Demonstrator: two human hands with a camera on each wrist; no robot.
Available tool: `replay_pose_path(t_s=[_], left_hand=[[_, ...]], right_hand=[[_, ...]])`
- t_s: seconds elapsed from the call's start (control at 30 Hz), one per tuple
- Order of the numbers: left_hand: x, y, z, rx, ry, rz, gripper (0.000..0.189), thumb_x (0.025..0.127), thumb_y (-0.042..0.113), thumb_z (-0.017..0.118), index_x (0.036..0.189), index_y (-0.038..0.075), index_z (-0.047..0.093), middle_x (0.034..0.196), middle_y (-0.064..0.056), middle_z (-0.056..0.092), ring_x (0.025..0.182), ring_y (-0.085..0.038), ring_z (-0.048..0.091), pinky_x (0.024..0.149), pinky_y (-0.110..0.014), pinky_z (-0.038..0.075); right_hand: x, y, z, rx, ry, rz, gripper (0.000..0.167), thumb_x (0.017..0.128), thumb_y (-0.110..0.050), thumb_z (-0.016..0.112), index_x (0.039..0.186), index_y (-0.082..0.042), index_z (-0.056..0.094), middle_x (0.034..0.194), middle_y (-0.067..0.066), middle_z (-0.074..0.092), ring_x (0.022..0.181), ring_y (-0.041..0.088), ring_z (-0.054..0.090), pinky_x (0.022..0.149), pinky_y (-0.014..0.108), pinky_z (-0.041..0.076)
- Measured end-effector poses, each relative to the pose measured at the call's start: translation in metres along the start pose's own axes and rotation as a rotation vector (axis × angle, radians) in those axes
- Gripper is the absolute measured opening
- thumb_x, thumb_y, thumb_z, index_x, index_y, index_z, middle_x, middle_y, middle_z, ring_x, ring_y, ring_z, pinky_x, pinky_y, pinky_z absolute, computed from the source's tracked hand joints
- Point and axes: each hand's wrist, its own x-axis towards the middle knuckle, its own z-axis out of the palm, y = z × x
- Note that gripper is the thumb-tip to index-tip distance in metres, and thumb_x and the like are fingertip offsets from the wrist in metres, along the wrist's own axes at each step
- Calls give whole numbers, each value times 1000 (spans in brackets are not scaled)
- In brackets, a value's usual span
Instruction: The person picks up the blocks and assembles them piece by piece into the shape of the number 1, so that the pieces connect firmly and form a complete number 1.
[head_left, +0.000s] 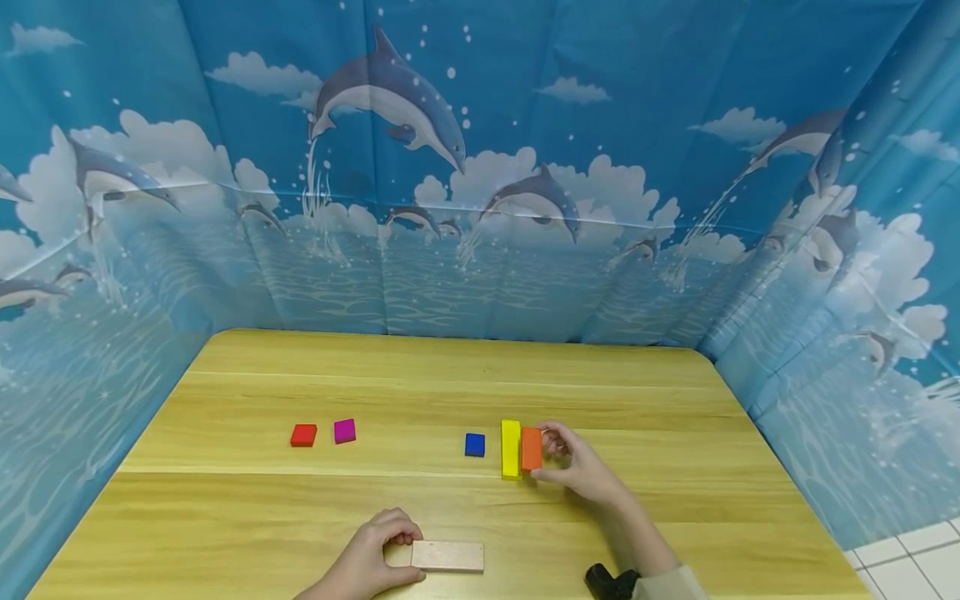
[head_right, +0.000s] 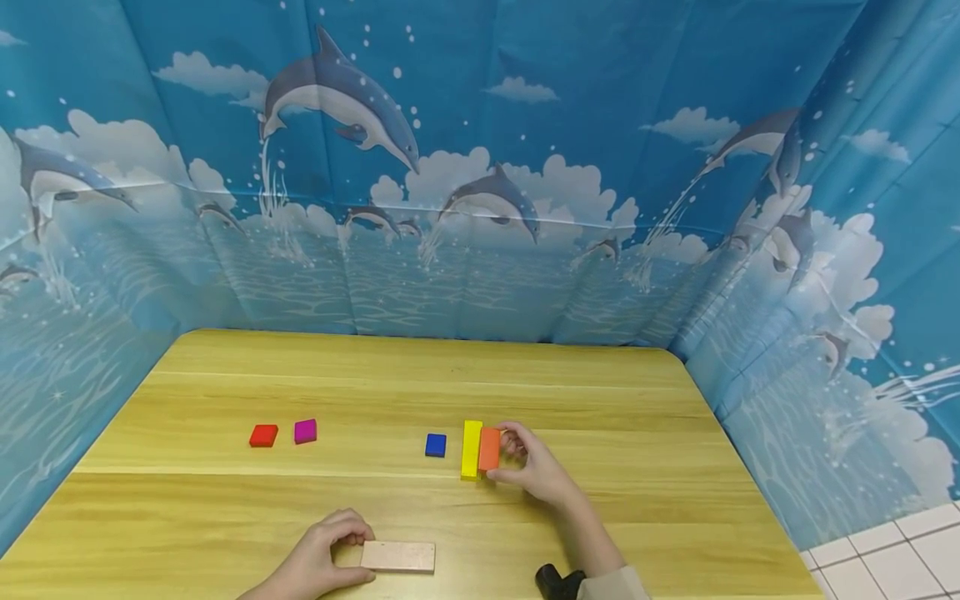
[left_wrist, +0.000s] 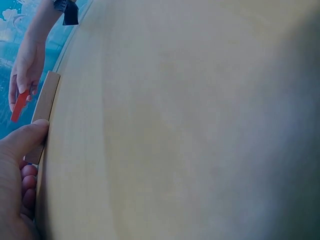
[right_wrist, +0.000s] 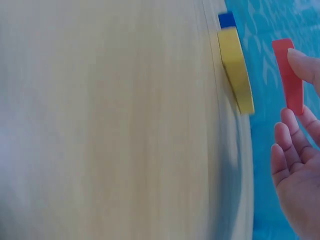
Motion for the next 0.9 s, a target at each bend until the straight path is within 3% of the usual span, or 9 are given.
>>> replay_pose_path(t_s=[0.17,0.3,0.43,0.57,0.8,0.9], left_hand=[[-1,-2,1,-7,-3,-12,30,62,3,81,85,5,61,75,-4,53,69,-16,48,62,-17,42],[-6,-15,6,-2,-3,-27,31,63,6,82,86,7,61,76,-2,54,70,-15,48,62,-18,42],[-10,-28,9,4,-18,-70,31,66,16,81,89,13,61,79,4,54,72,-9,48,64,-18,43],[-12,-33,9,-11,-33,-101,29,68,24,80,90,17,61,81,9,53,75,-4,47,66,-18,43],[-13,-35,10,-7,-22,-85,31,67,22,81,90,18,61,82,13,53,75,-2,47,66,-18,44],[-13,-36,11,-3,-17,-71,31,66,21,81,89,18,61,82,13,53,76,-2,47,66,-18,43]], right_hand=[[0,-29,12,7,-20,-25,58,75,-4,73,122,7,42,96,24,47,84,41,41,72,38,38],[0,-41,23,20,-33,-39,57,74,-2,73,121,7,43,95,26,48,84,42,42,72,39,38],[0,-45,37,36,-45,-46,58,72,-2,74,120,6,44,95,23,50,84,41,43,72,37,39],[0,-48,51,58,-54,-45,58,71,-1,75,120,6,45,94,23,51,85,41,44,72,36,39],[0,-54,70,93,-94,-45,58,71,-2,75,120,7,45,93,24,51,85,41,44,73,35,41],[1,-41,80,105,-103,-30,59,71,-8,77,121,3,46,94,19,51,86,35,46,75,31,42]])
